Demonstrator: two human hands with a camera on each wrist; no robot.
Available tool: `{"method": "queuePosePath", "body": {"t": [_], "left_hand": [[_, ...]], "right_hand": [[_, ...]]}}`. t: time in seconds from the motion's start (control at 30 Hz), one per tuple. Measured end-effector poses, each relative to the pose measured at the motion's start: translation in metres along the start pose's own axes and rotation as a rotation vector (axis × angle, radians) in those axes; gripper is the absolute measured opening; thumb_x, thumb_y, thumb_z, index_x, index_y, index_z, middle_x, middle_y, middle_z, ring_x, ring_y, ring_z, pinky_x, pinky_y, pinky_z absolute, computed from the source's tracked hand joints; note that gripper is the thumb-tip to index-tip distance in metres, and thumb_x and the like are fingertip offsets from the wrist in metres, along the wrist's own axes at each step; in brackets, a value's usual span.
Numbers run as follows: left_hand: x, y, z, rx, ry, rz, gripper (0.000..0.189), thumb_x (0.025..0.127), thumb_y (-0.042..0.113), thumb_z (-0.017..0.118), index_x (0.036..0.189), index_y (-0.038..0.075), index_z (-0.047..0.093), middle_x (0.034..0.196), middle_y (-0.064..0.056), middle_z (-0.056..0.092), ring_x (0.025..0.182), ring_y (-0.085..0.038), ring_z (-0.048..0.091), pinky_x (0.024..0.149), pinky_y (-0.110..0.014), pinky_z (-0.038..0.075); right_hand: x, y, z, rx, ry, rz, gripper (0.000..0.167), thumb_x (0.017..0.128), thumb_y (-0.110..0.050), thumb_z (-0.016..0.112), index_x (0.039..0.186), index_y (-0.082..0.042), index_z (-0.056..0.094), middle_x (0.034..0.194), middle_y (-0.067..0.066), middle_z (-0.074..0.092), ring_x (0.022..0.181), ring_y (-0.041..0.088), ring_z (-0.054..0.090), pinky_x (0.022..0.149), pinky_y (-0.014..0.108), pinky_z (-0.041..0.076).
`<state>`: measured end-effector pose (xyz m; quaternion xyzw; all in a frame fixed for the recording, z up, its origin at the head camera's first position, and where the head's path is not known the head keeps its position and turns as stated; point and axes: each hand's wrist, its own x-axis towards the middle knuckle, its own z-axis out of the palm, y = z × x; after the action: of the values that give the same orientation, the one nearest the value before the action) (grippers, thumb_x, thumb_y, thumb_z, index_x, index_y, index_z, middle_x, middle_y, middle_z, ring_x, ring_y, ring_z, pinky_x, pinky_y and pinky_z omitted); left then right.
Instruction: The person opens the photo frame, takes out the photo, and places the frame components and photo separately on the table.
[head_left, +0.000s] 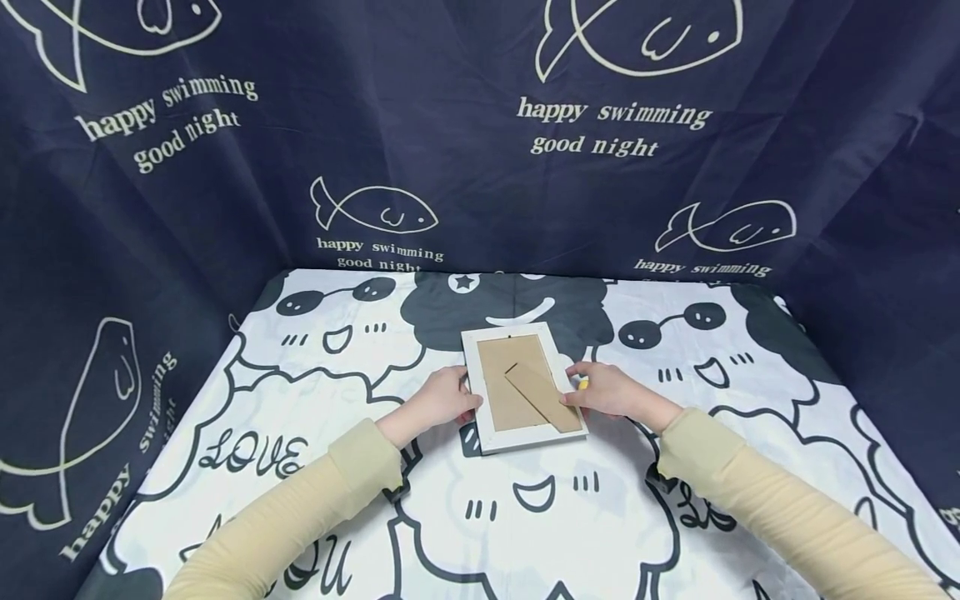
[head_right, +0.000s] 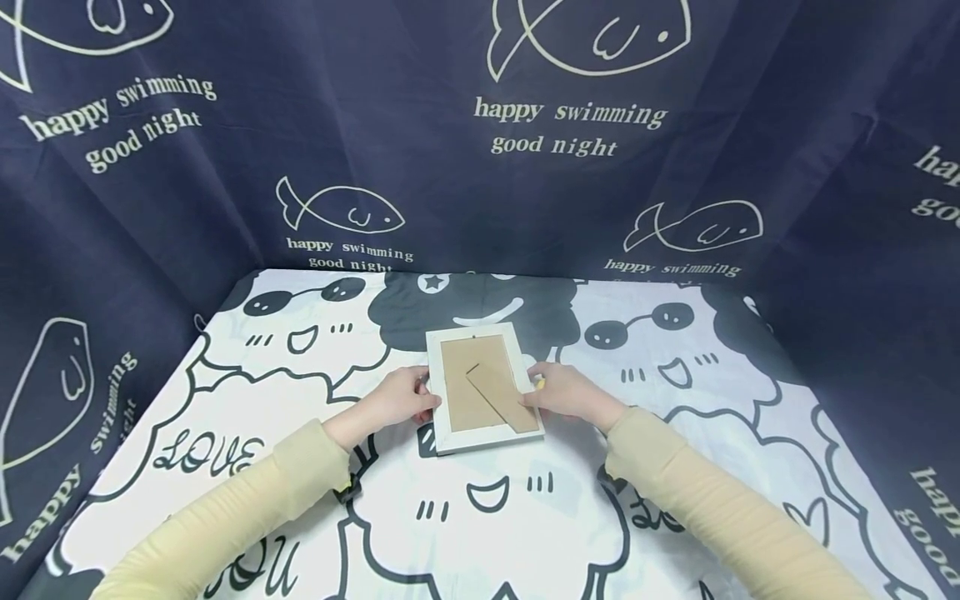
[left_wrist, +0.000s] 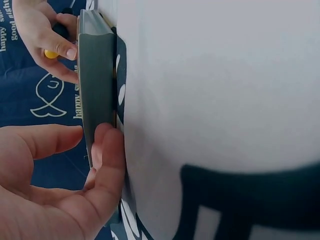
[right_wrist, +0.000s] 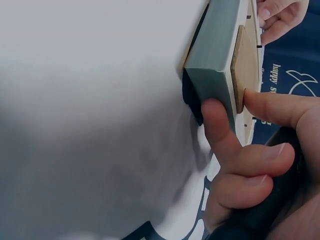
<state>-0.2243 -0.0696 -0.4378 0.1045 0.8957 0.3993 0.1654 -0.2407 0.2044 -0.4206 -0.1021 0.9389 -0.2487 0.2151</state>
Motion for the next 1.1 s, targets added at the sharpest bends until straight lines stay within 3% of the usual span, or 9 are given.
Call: {"method": "queuePosePath", "body": {"t": [0.2, 0.33, 0.43, 0.53, 0.7, 0.9, 1.1], "left_hand": [[0.002, 0.0, 0.0, 0.02, 0.002, -0.001, 0.034, 0.087, 0.012, 0.064, 0.116, -0.004, 0.057, 0.059, -0.001, 0.063, 0.053, -0.011, 0.063, 0.062, -0.026, 0.052], [0.002, -0.001, -0.001, 0.031, 0.012, 0.01, 0.031, 0.085, 0.012, 0.065, 0.112, -0.003, 0.059, 0.059, -0.001, 0.062, 0.052, -0.011, 0.062, 0.064, -0.026, 0.05], [0.003, -0.003, -0.003, 0.025, 0.015, 0.021, 0.034, 0.084, 0.01, 0.066, 0.115, -0.003, 0.058, 0.06, -0.001, 0.062, 0.052, -0.011, 0.062, 0.061, -0.024, 0.048], [0.005, -0.005, -0.004, 0.02, 0.01, 0.022, 0.046, 0.084, 0.01, 0.066, 0.125, -0.006, 0.053, 0.062, -0.001, 0.062, 0.053, -0.011, 0.061, 0.062, -0.025, 0.049], [0.009, -0.006, -0.007, 0.027, -0.011, 0.013, 0.06, 0.085, 0.011, 0.065, 0.137, -0.009, 0.041, 0.064, 0.001, 0.062, 0.054, -0.01, 0.061, 0.077, -0.031, 0.052], [0.01, -0.006, -0.011, 0.045, -0.032, 0.024, 0.059, 0.085, 0.011, 0.065, 0.136, -0.009, 0.042, 0.063, 0.001, 0.063, 0.054, -0.011, 0.062, 0.082, -0.034, 0.051], [0.013, -0.008, -0.014, 0.081, -0.04, 0.045, 0.059, 0.084, 0.01, 0.065, 0.135, -0.008, 0.043, 0.061, 0.001, 0.062, 0.052, -0.01, 0.062, 0.082, -0.033, 0.051]], "right_hand": [[-0.002, -0.003, -0.001, -0.029, 0.014, -0.02, 0.062, 0.085, -0.033, 0.065, 0.131, 0.006, 0.048, 0.053, 0.002, 0.06, 0.039, 0.009, 0.037, 0.043, 0.024, 0.033], [-0.003, -0.005, 0.0, -0.062, 0.041, -0.045, 0.061, 0.084, -0.033, 0.066, 0.127, 0.007, 0.052, 0.052, 0.001, 0.061, 0.068, 0.016, 0.054, 0.062, 0.029, 0.041], [-0.004, -0.006, 0.001, -0.077, 0.055, -0.058, 0.059, 0.084, -0.033, 0.066, 0.125, 0.008, 0.054, 0.051, 0.001, 0.061, 0.085, 0.018, 0.056, 0.073, 0.03, 0.041], [-0.006, -0.007, 0.002, -0.06, 0.056, -0.051, 0.059, 0.085, -0.032, 0.066, 0.125, 0.009, 0.054, 0.051, 0.002, 0.062, 0.072, 0.016, 0.057, 0.069, 0.03, 0.043], [-0.007, -0.009, 0.005, -0.019, 0.058, -0.049, 0.06, 0.085, -0.03, 0.066, 0.125, 0.012, 0.051, 0.052, 0.001, 0.062, 0.049, 0.012, 0.052, 0.059, 0.028, 0.044], [-0.01, -0.012, 0.007, 0.004, 0.061, -0.04, 0.062, 0.084, -0.03, 0.066, 0.126, 0.013, 0.049, 0.054, -0.001, 0.063, 0.041, 0.011, 0.048, 0.052, 0.029, 0.044], [-0.01, -0.012, 0.01, -0.032, 0.083, -0.041, 0.062, 0.085, -0.032, 0.066, 0.125, 0.013, 0.05, 0.054, -0.003, 0.064, 0.043, 0.011, 0.048, 0.06, 0.03, 0.044]]}}
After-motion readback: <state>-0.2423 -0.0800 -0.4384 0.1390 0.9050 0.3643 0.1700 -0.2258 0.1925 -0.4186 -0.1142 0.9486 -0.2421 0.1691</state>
